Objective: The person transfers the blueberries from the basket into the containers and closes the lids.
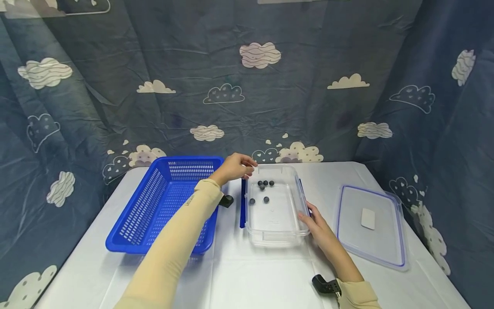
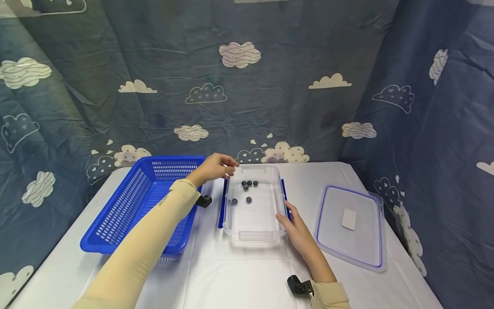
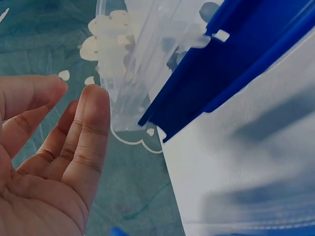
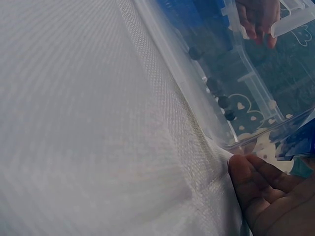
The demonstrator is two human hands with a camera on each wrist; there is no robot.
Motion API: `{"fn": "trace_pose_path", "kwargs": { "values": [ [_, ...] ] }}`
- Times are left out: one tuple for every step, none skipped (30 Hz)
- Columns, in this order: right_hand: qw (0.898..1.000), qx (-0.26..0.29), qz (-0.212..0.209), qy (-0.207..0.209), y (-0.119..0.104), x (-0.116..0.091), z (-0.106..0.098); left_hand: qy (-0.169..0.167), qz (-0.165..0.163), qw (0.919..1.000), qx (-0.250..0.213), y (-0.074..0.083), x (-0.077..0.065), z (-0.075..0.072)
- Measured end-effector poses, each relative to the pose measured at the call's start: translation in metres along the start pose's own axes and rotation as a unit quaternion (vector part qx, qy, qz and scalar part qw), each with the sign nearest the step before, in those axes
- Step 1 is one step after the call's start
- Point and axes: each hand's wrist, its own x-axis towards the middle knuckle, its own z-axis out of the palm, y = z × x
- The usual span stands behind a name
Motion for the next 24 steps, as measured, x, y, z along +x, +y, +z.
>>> {"fn": "trace_pose_path", "kwargs": {
  "values": [
    [1.000, 0.000, 0.000, 0.000, 0.000, 0.000, 0.000, 0.002, 0.000, 1.0000, 0.000, -0.001, 0.000, -0.002],
    [1.000, 0.001, 0.001, 0.000, 0.001, 0.001, 0.000, 0.003, -0.001, 1.0000, -0.003, -0.002, 0.000, -0.003],
    [1.000, 0.001, 0.002, 0.001, 0.001, 0.001, 0.000, 0.005, -0.001, 1.0000, -0.004, -0.002, 0.000, -0.005],
    [1.000, 0.002, 0.003, 0.001, 0.001, 0.001, 0.000, 0.007, 0.000, 1.0000, -0.004, -0.003, -0.001, -0.006],
    [1.000, 0.001, 0.003, 0.001, 0.001, 0.001, 0.000, 0.010, 0.000, 0.9999, -0.004, -0.004, -0.001, -0.008],
    [1.000, -0.001, 0.003, 0.002, 0.001, 0.001, 0.000, 0.012, 0.001, 0.9999, -0.004, -0.005, -0.002, -0.009],
    [1.000, -0.002, 0.003, 0.002, 0.000, 0.001, 0.000, 0.014, 0.001, 0.9999, -0.005, -0.005, -0.003, -0.011],
    [1.000, -0.002, 0.003, 0.004, 0.000, 0.001, 0.001, 0.016, 0.001, 0.9999, -0.005, -0.006, -0.004, -0.012],
    [1.000, -0.002, 0.003, 0.004, 0.000, 0.001, 0.001, 0.020, 0.001, 0.9998, -0.003, -0.006, -0.005, -0.014],
    [1.000, -0.003, 0.003, 0.004, -0.001, 0.001, 0.001, 0.023, 0.000, 0.9997, -0.001, -0.007, -0.005, -0.015],
    [1.000, -0.003, 0.003, 0.004, -0.001, 0.001, 0.001, 0.026, -0.001, 0.9997, -0.001, -0.007, -0.006, -0.016],
    [1.000, -0.003, 0.003, 0.006, -0.001, 0.001, 0.001, 0.028, -0.002, 0.9996, -0.001, -0.007, -0.007, -0.018],
    [1.000, -0.003, 0.004, 0.007, -0.001, 0.001, 0.001, 0.031, -0.003, 0.9995, -0.001, -0.008, -0.008, -0.019],
    [1.000, -0.004, 0.003, 0.007, -0.001, 0.001, 0.001, 0.034, -0.006, 0.9994, 0.000, -0.008, -0.008, -0.020],
    [1.000, -0.004, 0.003, 0.007, -0.001, 0.001, 0.001, 0.036, -0.007, 0.9993, -0.001, -0.008, -0.009, -0.021],
    [1.000, -0.004, 0.004, 0.006, -0.001, 0.000, 0.001, 0.038, -0.008, 0.9992, -0.001, -0.009, -0.010, -0.022],
    [1.000, -0.005, 0.004, 0.006, -0.001, 0.000, 0.001, 0.040, -0.009, 0.9991, -0.003, -0.009, -0.011, -0.024],
    [1.000, -0.006, 0.004, 0.005, -0.001, 0.000, 0.001, 0.043, -0.010, 0.9990, -0.003, -0.010, -0.011, -0.025],
    [1.000, -0.007, 0.004, 0.004, -0.001, 0.000, 0.001, 0.046, -0.012, 0.9989, -0.003, -0.011, -0.011, -0.026],
    [1.000, -0.008, 0.004, 0.003, -0.001, 0.000, 0.001, 0.047, -0.013, 0.9988, -0.003, -0.012, -0.012, -0.027],
    [1.000, -0.008, 0.005, 0.002, -0.001, -0.001, 0.001, 0.050, -0.014, 0.9987, -0.003, -0.013, -0.013, -0.029],
    [1.000, -0.009, 0.006, 0.001, -0.002, -0.001, 0.001, 0.052, -0.015, 0.9985, -0.001, -0.013, -0.013, -0.030],
    [1.000, -0.009, 0.006, 0.001, -0.002, -0.001, 0.001, 0.054, -0.018, 0.9984, 0.000, -0.014, -0.014, -0.032],
    [1.000, -0.009, 0.006, 0.001, -0.002, -0.001, 0.001, 0.055, -0.019, 0.9983, 0.002, -0.015, -0.014, -0.033]
  ]
}}
